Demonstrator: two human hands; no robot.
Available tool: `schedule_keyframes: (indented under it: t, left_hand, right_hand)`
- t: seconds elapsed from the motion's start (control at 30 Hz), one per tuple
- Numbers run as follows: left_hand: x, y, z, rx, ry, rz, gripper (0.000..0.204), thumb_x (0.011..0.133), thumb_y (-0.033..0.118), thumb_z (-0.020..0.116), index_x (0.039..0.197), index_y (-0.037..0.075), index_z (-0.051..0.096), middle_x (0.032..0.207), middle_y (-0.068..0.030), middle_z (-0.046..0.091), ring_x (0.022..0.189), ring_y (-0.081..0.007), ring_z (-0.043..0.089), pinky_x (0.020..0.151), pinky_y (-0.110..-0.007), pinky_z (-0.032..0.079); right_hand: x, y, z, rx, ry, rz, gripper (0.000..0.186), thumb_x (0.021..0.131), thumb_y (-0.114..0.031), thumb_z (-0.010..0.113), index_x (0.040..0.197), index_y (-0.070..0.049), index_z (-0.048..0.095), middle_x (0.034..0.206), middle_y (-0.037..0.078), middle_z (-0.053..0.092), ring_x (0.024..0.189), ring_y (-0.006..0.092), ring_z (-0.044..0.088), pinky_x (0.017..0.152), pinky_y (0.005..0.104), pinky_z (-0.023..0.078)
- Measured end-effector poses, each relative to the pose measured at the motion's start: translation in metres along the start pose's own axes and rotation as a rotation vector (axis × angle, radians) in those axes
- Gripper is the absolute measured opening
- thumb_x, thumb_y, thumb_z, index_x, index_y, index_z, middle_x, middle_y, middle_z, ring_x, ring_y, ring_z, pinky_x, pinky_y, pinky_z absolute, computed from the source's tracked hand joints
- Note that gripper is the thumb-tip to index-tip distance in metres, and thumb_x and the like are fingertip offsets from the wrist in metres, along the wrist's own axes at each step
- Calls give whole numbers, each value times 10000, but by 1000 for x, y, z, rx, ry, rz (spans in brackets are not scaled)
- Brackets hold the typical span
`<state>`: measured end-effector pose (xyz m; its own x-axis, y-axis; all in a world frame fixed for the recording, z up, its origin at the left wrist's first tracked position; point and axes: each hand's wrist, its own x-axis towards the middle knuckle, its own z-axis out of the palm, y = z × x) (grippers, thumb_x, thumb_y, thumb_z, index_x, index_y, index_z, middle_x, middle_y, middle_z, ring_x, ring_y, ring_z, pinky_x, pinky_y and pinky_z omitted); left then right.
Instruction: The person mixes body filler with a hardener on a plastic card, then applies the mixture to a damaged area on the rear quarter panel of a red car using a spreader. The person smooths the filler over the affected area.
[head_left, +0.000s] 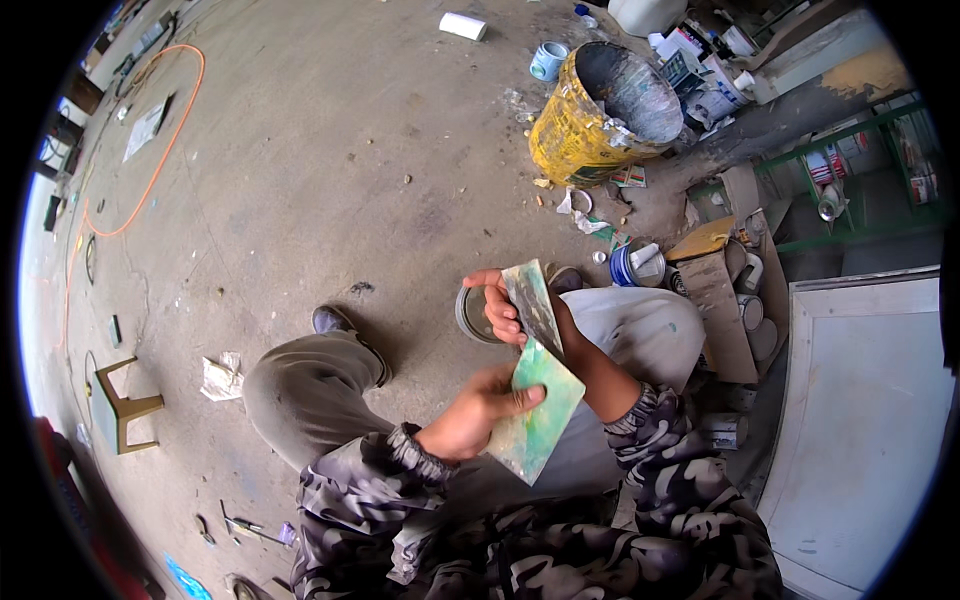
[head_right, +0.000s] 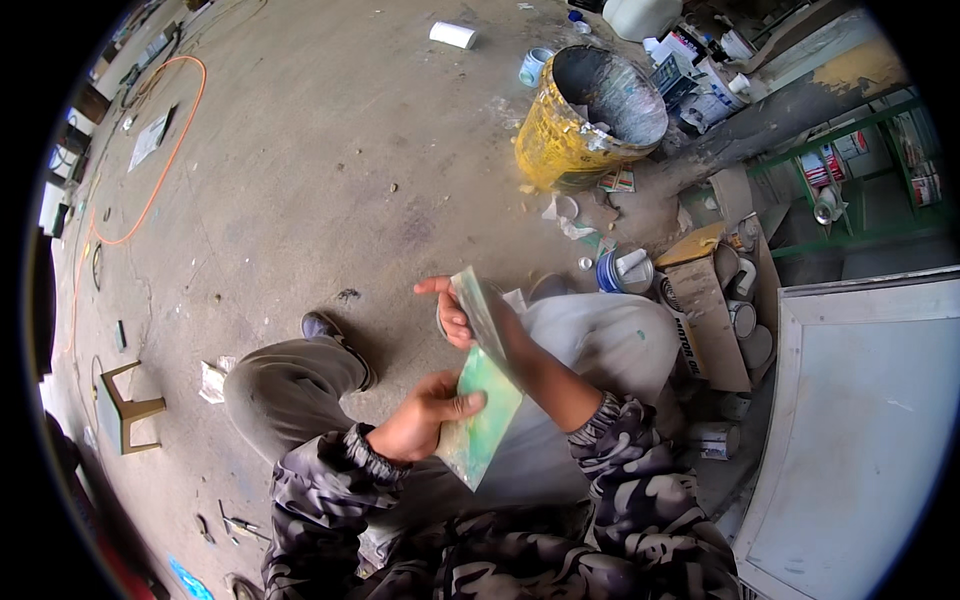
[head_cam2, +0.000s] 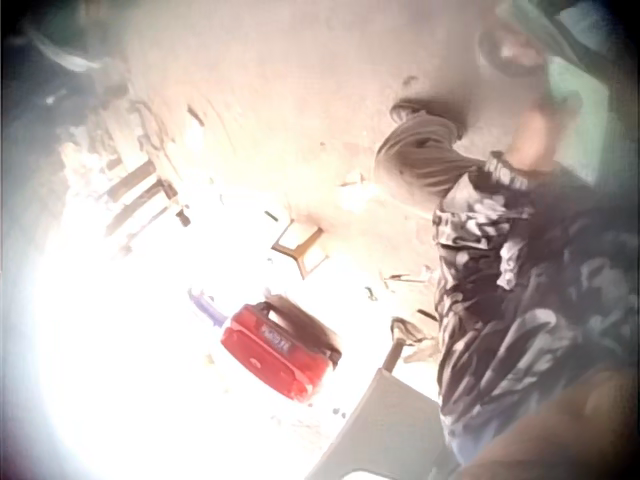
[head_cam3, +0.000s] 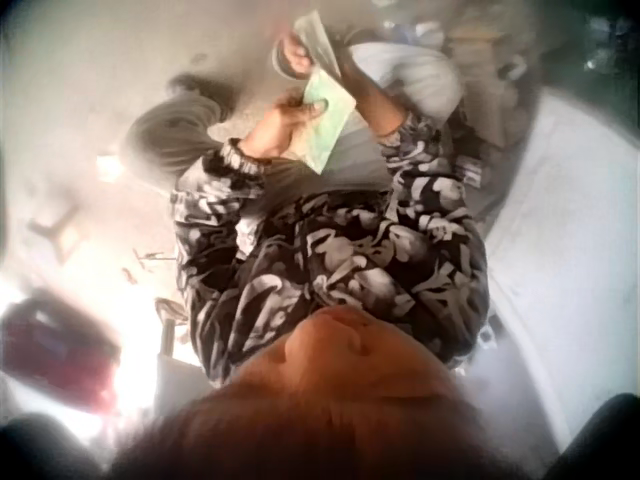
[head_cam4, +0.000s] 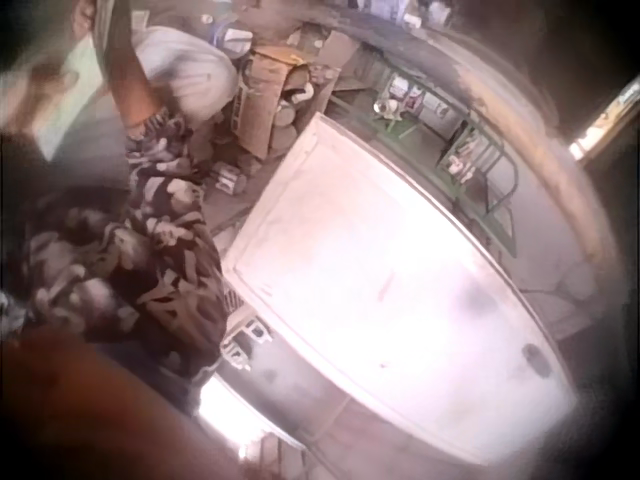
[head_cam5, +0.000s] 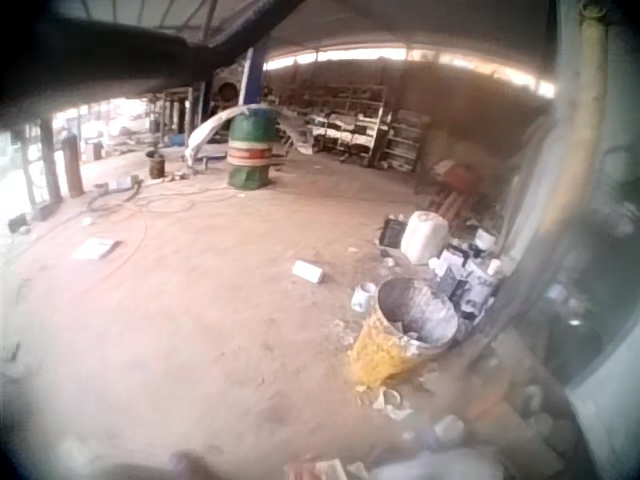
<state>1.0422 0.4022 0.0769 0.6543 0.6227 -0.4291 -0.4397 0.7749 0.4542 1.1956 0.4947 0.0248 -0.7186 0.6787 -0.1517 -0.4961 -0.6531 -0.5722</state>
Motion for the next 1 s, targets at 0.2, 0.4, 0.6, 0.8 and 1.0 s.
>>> schedule_keyframes:
  t: [0.2, 0.4, 0.6, 0.8, 1.0]
  left_hand:
    - [-10, 55, -32, 57, 368, 433, 261, 938, 165, 566, 1114, -24, 529, 975, -82, 639, 869, -143, 615, 781, -284, 492]
    - [-7, 33, -36, 183, 587, 853, 225, 944, 169, 580, 1096, 4, 557, 985, -50, 638, 875, -101, 583, 784, -249, 466]
    - [-5, 21, -32, 751, 558, 910, 199, 931, 81, 566, 1099, -25, 557, 958, -107, 662, 867, -132, 610, 773, -264, 478]
    - [7, 17, -28, 1445, 696, 867, 213, 853, 7, 589, 1064, 19, 564, 881, -184, 643, 752, -400, 614, 611, -397, 488]
    - [2, 25, -45, 941, 621, 666, 183, 915, 83, 580, 1075, -6, 568, 915, -96, 658, 798, -194, 624, 696, -290, 480]
  right_hand:
    - [-15, 6, -19, -176, 287, 273, 374, 963, -363, 494, 1067, -20, 599, 799, -44, 557, 616, 25, 481, 472, 181, 365]
    - [-16, 6, 26, -275, 560, -181, 257, 864, -164, 663, 1082, -39, 608, 965, -11, 621, 874, 80, 561, 765, 271, 465]
    - [-19, -5, 32, -377, 586, -212, 203, 876, -155, 645, 1030, -22, 632, 919, 20, 647, 824, 87, 602, 717, 267, 489]
    - [-25, -10, 39, -497, 600, -127, 220, 878, -173, 646, 1013, 0, 633, 916, 30, 653, 804, 89, 601, 696, 266, 493]
    - [-31, -28, 28, -672, 618, -361, 172, 915, -138, 606, 1001, 8, 639, 960, 7, 632, 842, 76, 579, 728, 236, 467]
